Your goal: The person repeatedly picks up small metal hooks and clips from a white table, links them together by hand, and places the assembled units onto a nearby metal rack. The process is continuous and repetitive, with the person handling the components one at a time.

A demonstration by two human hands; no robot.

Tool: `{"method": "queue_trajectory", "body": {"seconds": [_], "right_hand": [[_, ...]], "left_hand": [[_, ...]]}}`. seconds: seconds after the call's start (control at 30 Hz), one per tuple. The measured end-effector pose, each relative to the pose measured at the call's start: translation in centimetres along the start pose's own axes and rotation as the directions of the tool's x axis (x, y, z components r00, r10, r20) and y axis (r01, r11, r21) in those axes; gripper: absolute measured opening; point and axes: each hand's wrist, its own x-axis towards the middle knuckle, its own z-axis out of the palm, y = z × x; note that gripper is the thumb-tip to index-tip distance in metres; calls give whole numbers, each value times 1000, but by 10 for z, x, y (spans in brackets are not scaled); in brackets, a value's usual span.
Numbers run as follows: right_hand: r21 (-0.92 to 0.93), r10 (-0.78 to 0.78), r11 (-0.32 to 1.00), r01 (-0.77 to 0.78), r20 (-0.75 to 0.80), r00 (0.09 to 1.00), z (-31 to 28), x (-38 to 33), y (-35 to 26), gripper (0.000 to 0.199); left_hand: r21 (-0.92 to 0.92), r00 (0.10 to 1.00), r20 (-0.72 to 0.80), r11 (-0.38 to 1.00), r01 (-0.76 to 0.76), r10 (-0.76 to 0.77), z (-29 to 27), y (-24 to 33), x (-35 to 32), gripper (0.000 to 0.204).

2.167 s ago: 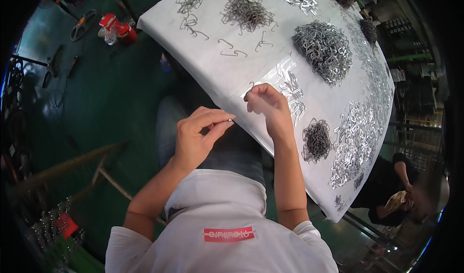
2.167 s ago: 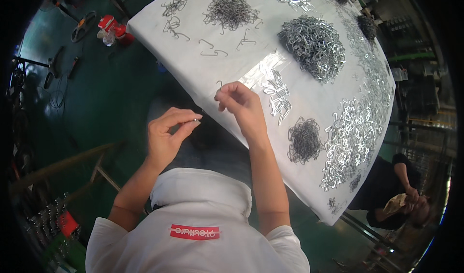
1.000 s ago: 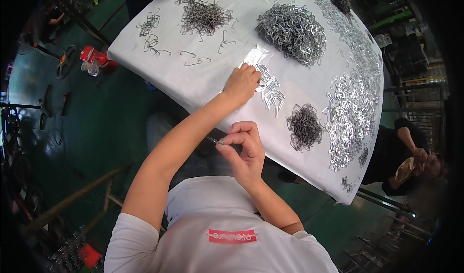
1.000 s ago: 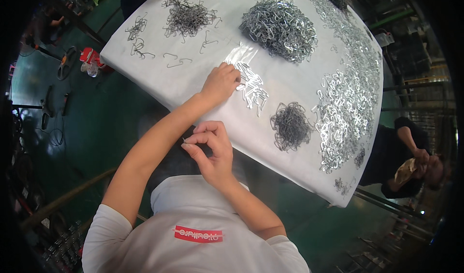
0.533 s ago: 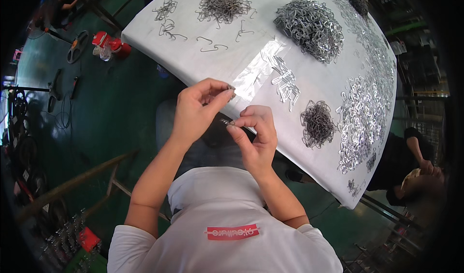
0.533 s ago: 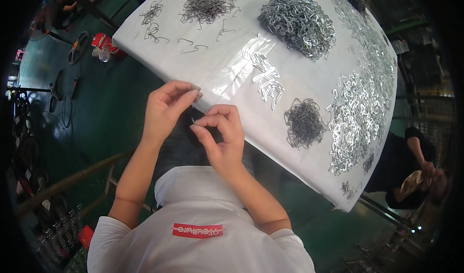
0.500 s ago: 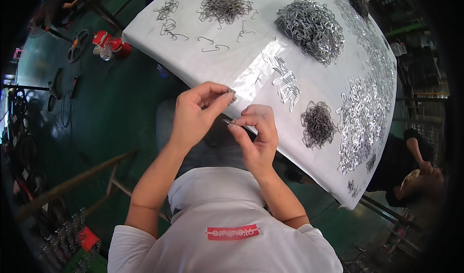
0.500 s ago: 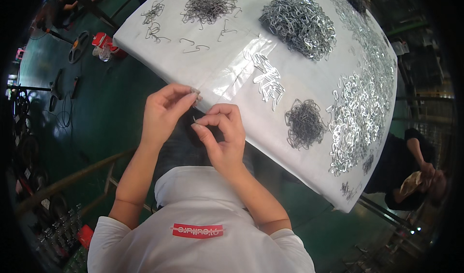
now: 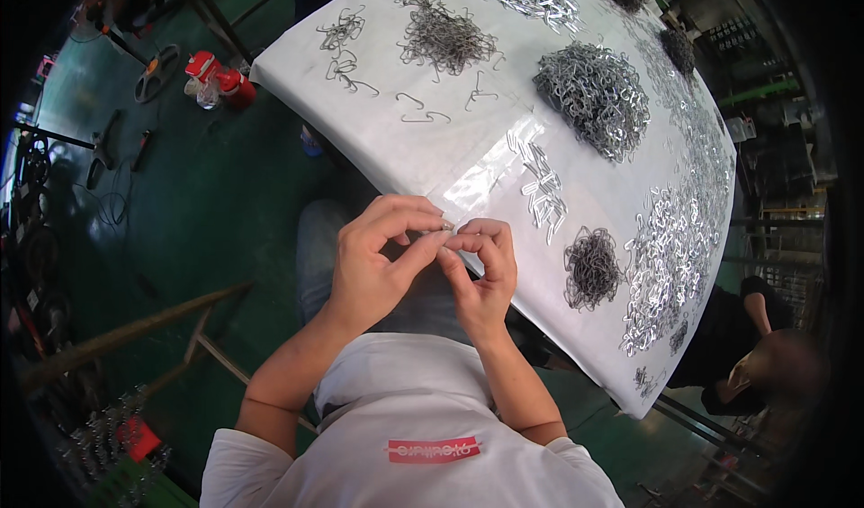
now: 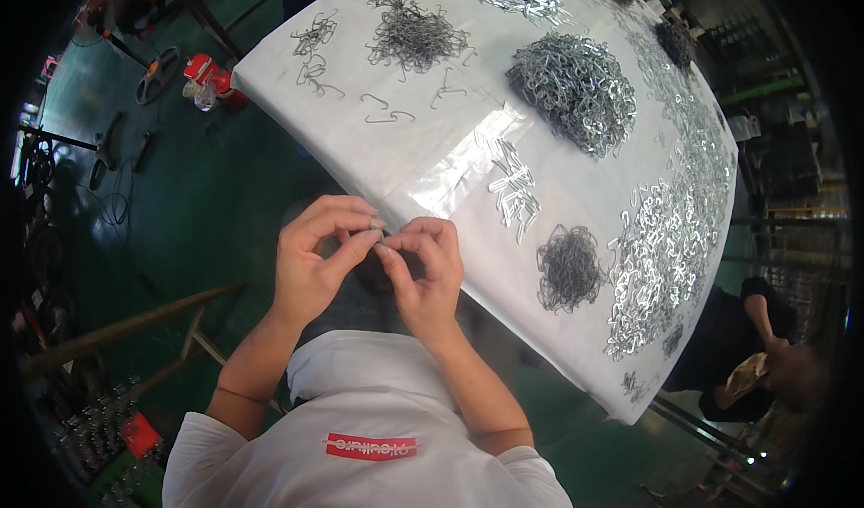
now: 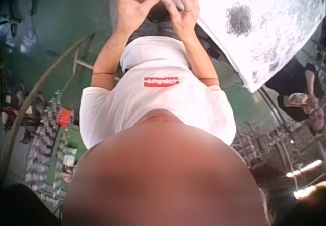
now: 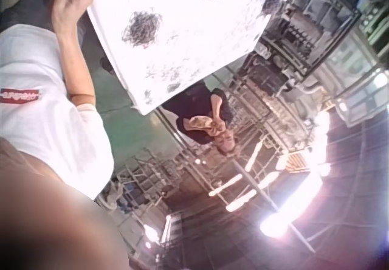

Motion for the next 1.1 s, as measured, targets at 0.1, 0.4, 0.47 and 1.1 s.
{"method": "queue_trajectory", "body": {"seconds": [0.1,0.4,0.47,1.1], "right_hand": [[5,6,1000,-6,50,999,0,2,5,15],[-258,-3,966,35,126,992,-35,125,97,18],[-362,146,928,-85,145,979,-35,177,119,18],[347,303,782,-517,514,803,-17,88,31,16]], "left_hand": [[73,998,-30,996,-61,63,0,-3,-1,12],[139,992,-71,986,-92,103,-7,-8,-7,16],[125,994,-82,990,-66,77,-7,-7,-10,14],[121,990,-132,992,-24,40,0,-16,-25,14]]}}
